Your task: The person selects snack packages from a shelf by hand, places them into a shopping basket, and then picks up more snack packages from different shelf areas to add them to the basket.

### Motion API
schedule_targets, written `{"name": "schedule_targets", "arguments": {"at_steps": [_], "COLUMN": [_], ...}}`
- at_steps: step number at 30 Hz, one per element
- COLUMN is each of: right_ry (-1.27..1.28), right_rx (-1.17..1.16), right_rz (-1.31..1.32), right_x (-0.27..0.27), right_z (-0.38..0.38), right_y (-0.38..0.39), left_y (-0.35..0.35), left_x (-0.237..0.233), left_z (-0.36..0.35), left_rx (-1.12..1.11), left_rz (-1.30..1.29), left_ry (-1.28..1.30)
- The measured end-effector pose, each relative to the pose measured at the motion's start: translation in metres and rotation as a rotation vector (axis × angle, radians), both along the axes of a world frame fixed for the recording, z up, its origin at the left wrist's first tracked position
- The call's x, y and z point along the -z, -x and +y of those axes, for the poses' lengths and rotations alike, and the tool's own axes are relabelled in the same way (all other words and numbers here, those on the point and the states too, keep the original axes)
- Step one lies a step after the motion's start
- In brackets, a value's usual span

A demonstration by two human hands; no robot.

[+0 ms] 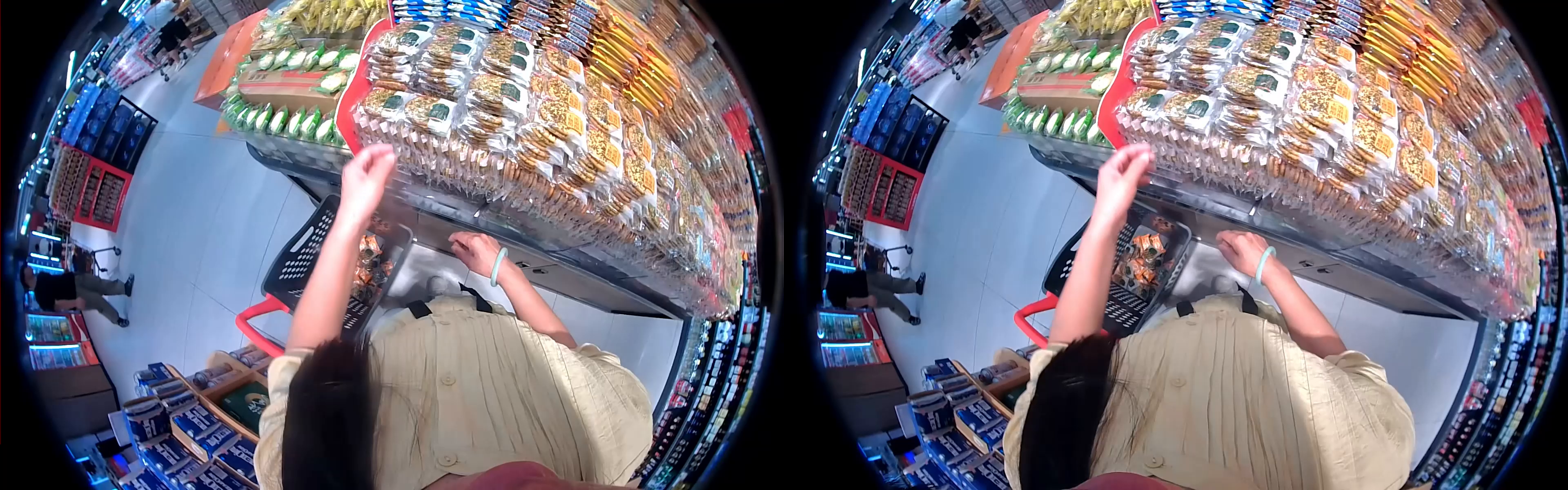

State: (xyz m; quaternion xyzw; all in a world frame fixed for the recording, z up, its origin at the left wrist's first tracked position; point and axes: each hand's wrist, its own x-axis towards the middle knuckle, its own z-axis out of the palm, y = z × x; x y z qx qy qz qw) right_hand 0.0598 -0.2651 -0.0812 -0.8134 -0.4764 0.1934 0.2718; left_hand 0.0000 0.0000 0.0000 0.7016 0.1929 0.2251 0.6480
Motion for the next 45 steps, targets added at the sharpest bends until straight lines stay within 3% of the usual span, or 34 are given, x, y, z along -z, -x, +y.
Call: {"name": "schedule_targets", "arguments": {"at_steps": [2,5,6,8,16,19,21,24,26,31,33,34,38,40,45], "right_ry": [-0.105,-0.129,-0.135,-0.117,-0.061,-0.181,-0.268,-0.434,-0.479,-0.559,-0.532,-0.552,-0.506,-0.508,-0.504], "right_rx": [0.028,0.005,-0.01,-0.002,-0.026,-0.04,-0.052,-0.116,-0.134,-0.178,-0.171,-0.169,-0.154,-0.155,-0.142], "right_rz": [0.026,-0.005,0.0,-0.014,0.054,0.013,-0.053,-0.177,-0.191,-0.186,-0.135,-0.136,-0.11,-0.112,-0.125], "right_x": [-0.003,-0.01,-0.009,-0.006,-0.005,-0.034,-0.062,-0.098,-0.106,-0.098,-0.095,-0.097,-0.105,-0.103,-0.093], "right_z": [0.006,-0.019,-0.018,-0.019,-0.038,-0.032,-0.023,-0.007,-0.003,0.008,0.006,0.006,0.004,0.004,0.0], "right_y": [0.0,-0.004,-0.004,-0.008,-0.019,-0.024,-0.026,-0.031,-0.034,-0.033,-0.032,-0.031,-0.034,-0.036,-0.041], "left_y": [-0.017,-0.051,-0.057,-0.069,-0.093,-0.104,-0.108,-0.111,-0.111,-0.106,-0.107,-0.102,-0.11,-0.107,-0.106], "left_x": [-0.039,-0.055,-0.062,-0.071,-0.083,-0.082,-0.074,-0.056,-0.056,-0.057,-0.052,-0.058,-0.053,-0.062,-0.075], "left_z": [0.012,0.006,0.01,0.014,0.008,0.012,0.016,0.022,0.021,0.019,0.017,0.018,0.027,0.025,0.022], "left_rx": [-0.07,-0.179,-0.195,-0.12,-0.12,-0.111,-0.076,-0.197,-0.183,-0.3,-0.355,-0.261,-0.195,-0.138,-0.113], "left_rz": [0.02,0.127,0.134,0.464,0.683,0.686,0.654,0.513,0.471,0.38,0.299,0.382,0.319,0.256,0.315], "left_ry": [-0.153,-0.484,-0.489,-0.651,-0.725,-0.699,-0.447,-0.506,-0.391,-0.445,-0.304,-0.183,0.07,0.315,0.349]}}
